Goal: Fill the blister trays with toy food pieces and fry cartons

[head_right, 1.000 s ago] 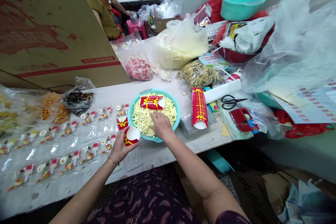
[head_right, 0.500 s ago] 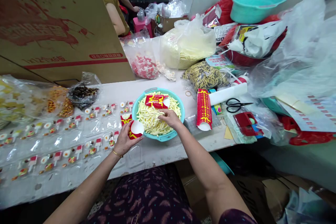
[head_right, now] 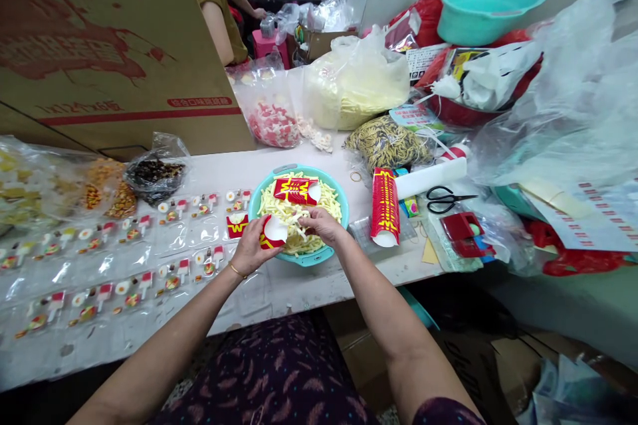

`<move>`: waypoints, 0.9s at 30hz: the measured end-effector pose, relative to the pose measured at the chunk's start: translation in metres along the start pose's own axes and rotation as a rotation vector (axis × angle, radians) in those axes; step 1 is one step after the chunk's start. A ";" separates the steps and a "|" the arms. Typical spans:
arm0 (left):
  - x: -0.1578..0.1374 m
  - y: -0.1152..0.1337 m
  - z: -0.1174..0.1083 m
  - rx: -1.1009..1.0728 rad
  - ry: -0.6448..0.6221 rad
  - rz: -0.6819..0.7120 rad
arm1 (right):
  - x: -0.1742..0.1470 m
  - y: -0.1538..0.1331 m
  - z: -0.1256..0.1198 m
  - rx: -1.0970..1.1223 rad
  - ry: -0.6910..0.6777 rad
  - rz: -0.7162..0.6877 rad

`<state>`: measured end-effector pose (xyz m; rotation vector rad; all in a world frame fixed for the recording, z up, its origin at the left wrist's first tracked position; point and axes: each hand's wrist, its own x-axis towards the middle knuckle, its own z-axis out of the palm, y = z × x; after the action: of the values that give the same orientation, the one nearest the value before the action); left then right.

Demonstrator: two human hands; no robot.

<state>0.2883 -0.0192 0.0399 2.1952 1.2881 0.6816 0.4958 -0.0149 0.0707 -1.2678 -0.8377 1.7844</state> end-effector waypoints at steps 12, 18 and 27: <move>0.006 0.008 0.020 0.121 0.047 0.010 | 0.005 0.006 0.029 -1.014 0.247 -0.315; 0.007 0.015 0.026 0.100 0.106 0.004 | 0.010 0.015 0.033 -0.977 0.220 -0.298; 0.002 0.013 0.037 0.069 0.172 0.065 | 0.002 0.014 0.035 -1.065 0.052 -0.325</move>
<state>0.3205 -0.0292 0.0208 2.2844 1.3468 0.8798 0.4585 -0.0224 0.0681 -1.6427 -1.9669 0.9999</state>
